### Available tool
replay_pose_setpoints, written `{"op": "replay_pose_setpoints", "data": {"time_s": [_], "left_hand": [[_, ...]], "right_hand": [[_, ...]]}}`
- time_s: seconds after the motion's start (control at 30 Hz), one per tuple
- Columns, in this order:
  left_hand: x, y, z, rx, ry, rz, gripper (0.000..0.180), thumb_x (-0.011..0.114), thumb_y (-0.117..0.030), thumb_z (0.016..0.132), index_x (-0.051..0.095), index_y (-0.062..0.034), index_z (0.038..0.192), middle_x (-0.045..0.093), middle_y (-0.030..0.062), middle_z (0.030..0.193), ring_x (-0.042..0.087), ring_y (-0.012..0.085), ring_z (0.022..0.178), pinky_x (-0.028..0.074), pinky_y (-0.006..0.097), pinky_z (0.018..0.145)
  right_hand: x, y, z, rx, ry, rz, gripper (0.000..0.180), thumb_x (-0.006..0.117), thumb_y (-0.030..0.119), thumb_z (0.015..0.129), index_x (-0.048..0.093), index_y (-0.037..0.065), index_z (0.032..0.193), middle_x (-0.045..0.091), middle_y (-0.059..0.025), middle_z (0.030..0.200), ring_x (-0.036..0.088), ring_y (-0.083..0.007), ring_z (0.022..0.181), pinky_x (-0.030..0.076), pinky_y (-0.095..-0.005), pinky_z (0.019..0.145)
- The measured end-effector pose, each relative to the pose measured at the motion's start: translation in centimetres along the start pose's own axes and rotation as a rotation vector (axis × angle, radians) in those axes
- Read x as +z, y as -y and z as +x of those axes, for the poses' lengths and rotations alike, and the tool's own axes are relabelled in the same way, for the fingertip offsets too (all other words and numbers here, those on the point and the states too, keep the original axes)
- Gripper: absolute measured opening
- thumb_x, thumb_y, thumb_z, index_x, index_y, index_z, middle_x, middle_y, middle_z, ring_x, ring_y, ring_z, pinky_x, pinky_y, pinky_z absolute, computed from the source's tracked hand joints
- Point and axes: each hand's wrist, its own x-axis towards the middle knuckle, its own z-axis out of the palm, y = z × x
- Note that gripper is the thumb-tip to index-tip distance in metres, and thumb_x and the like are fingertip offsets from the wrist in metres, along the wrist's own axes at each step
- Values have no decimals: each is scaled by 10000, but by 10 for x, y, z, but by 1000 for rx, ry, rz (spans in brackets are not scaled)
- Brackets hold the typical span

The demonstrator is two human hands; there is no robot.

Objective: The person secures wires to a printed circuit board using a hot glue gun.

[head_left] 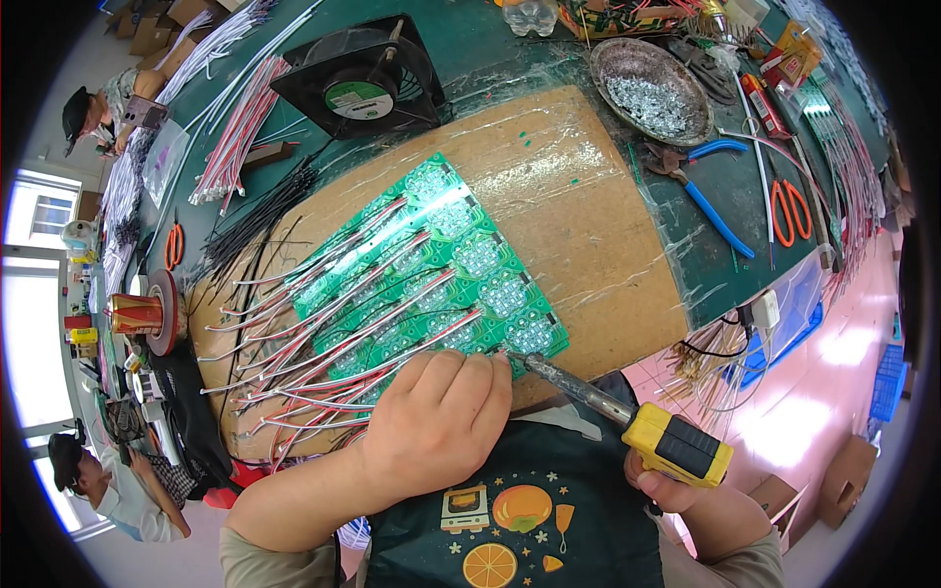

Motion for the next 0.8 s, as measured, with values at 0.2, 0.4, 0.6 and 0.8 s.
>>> {"op": "replay_pose_setpoints", "data": {"time_s": [0.2,0.4,0.6,0.8], "left_hand": [[-1,0,0,-1,19,6,288,629,-61,715,630,60,977,564,100,852,581,223,729,478,328,623],[-1,0,1,0,19,5,299,623,-65,714,628,62,984,566,99,857,578,223,729,477,328,623],[-4,-1,2,-11,17,-16,309,625,-59,704,628,58,990,567,96,853,573,226,726,474,333,621],[-5,0,0,-11,-4,-40,299,625,-55,700,628,43,983,570,90,850,575,226,725,467,334,618]], "right_hand": [[-1,1,-1,-34,-37,-28,138,676,177,786,608,80,715,566,-58,667,568,-238,574,459,-326,525],[-4,2,-3,10,-15,26,133,670,186,790,602,77,758,556,-65,660,548,-231,538,446,-317,504],[-28,-10,-4,-72,-208,-99,280,632,232,872,618,64,1096,611,-91,1201,561,-251,1124,418,-370,947],[-63,35,82,-377,-644,-123,424,618,155,884,471,-9,1245,474,-10,626,478,-107,545,390,-253,499]]}}
